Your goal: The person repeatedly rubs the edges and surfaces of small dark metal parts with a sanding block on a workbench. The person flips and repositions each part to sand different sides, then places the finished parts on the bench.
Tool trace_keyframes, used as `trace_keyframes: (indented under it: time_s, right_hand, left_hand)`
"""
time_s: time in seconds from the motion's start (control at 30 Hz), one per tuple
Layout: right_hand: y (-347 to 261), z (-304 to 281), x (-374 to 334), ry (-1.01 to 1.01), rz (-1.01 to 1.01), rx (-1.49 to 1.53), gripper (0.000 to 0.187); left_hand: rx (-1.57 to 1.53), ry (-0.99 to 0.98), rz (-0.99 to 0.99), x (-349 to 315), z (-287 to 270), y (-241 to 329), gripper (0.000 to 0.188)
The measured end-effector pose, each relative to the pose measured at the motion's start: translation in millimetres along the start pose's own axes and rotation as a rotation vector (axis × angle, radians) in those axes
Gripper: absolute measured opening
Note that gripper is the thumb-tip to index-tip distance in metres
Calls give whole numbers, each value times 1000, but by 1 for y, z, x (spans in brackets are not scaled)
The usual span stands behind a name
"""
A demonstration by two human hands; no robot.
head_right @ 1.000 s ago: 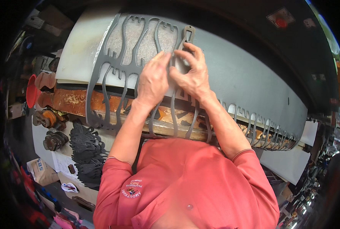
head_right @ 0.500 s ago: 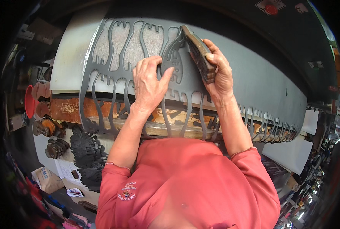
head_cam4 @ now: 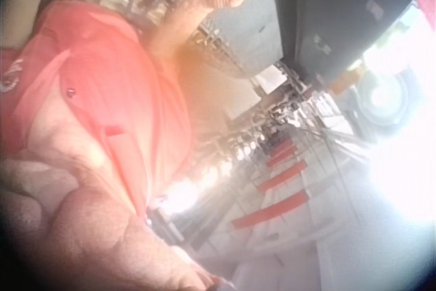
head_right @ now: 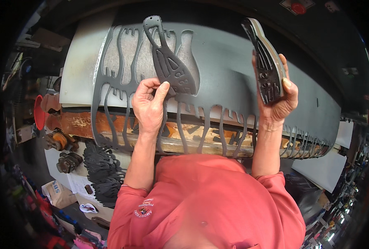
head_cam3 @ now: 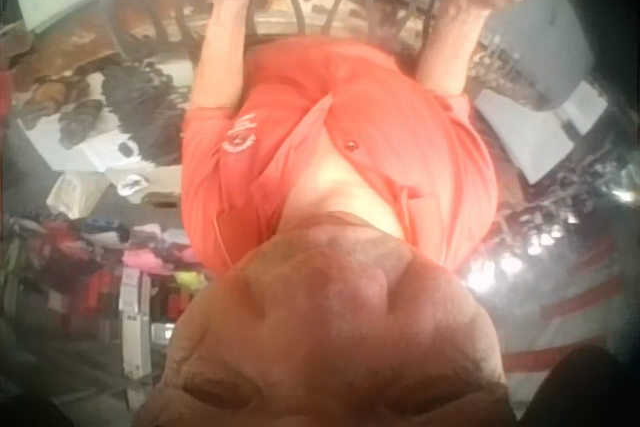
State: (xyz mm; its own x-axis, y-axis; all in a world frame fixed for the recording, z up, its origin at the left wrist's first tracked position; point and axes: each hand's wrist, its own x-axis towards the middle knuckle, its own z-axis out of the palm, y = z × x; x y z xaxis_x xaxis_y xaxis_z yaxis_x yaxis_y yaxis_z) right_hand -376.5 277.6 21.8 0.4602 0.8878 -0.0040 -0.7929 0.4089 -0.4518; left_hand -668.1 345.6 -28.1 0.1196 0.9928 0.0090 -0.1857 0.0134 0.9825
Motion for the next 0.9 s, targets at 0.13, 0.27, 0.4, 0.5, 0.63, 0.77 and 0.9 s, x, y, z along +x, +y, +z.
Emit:
trace_keyframes:
  time_s: [0.13, 0.27, 0.4, 0.5, 0.63, 0.77, 0.9]
  right_hand:
    - [5, -8, -13, -56, -85, -883, 61]
    - [41, -31, -32, -427, -344, -1772, 60]
    - [43, -41, -32, -399, -376, -1839, 61]
    - [43, -33, -29, -378, -309, -1795, 62]
    - [47, -21, -29, -340, -351, -1863, 73]
    - [49, -16, -27, -224, -180, -1939, 83]
    - [48, -18, -20, -201, -121, -2034, 77]
  left_hand:
    - [-301, 94, -21, -3, 4, -4, 13]
    - [-433, 390, -107, 22, -17, 22, 10]
    - [-385, 466, 69, 55, -87, 66, 19]
    - [-204, 274, -13, 37, -99, 56, 26]
    - [-246, 220, -21, 12, -104, 43, 24]
    - [-40, 300, 91, -9, -144, 62, 24]
    - [458, 631, 213, -74, -238, 85, 21]
